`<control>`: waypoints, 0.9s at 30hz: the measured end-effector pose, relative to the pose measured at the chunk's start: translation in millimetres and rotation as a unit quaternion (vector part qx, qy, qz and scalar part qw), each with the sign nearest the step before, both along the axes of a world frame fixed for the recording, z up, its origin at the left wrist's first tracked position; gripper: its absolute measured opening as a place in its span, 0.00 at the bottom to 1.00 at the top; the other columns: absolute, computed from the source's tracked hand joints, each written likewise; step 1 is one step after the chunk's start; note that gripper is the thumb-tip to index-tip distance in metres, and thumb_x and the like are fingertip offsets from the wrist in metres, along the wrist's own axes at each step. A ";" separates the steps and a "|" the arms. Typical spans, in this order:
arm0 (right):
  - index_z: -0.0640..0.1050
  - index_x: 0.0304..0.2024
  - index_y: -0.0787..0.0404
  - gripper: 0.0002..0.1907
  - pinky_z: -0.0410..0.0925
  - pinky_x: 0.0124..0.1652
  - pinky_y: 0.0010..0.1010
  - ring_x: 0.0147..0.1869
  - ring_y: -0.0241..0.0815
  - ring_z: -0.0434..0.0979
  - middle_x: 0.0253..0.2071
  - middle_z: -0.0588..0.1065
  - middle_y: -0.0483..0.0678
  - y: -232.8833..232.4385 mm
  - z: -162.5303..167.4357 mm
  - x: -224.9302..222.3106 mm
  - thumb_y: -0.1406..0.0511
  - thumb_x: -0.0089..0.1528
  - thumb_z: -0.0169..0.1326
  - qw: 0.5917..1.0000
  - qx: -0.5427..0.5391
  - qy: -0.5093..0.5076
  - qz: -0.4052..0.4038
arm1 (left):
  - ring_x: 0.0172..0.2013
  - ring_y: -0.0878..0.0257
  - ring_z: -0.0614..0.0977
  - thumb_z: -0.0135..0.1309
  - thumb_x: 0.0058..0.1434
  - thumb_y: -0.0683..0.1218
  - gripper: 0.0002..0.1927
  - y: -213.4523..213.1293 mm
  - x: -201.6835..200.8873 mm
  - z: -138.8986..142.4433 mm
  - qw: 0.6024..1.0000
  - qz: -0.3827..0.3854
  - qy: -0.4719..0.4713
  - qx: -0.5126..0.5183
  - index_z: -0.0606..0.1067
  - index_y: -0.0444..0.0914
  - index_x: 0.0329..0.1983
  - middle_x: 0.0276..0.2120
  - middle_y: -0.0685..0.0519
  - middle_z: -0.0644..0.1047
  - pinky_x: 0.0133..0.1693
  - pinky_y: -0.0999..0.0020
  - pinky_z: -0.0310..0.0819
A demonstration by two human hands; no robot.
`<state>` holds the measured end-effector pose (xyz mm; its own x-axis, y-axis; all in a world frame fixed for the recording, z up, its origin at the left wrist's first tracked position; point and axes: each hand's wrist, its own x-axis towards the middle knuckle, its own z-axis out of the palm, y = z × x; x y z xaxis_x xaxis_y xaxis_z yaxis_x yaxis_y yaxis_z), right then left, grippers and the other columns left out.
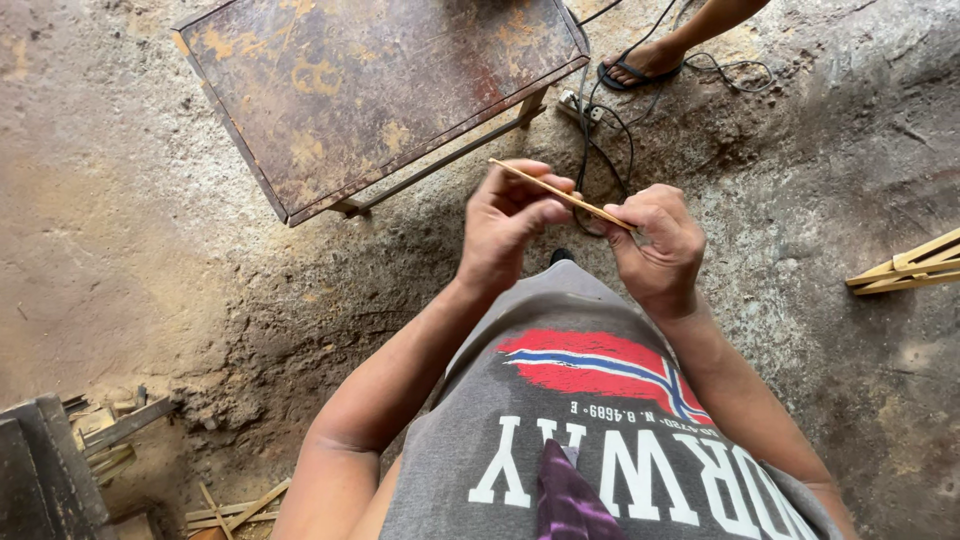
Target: The person fits thin wooden splines into a crack in a wooden board, pressing them into place and sanding a spline with an angle grinder. They then sit on the floor, scoop white filler from a can onto a paddle with a spatula, and stir a can of reddish stain or paint.
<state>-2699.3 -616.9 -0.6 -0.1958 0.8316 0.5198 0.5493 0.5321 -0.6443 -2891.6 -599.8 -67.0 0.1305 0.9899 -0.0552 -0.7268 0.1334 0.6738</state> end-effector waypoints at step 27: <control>0.70 0.21 0.55 0.15 0.61 0.46 0.41 0.30 0.45 0.67 0.23 0.62 0.44 33.2 28.0 -5.1 0.67 0.58 0.63 0.930 0.120 -0.304 0.166 | 0.29 0.49 0.79 0.51 0.58 0.36 0.02 -18.5 -2.7 35.4 0.688 0.014 0.634 0.354 0.70 0.35 0.34 0.26 0.45 0.75 0.32 0.55 0.74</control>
<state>-2704.4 -583.7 27.4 -0.7401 0.5465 0.3919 0.5524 0.8264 -0.1091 -2894.2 -618.3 -31.6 0.4009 0.8290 0.3899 0.5084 -0.5554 0.6581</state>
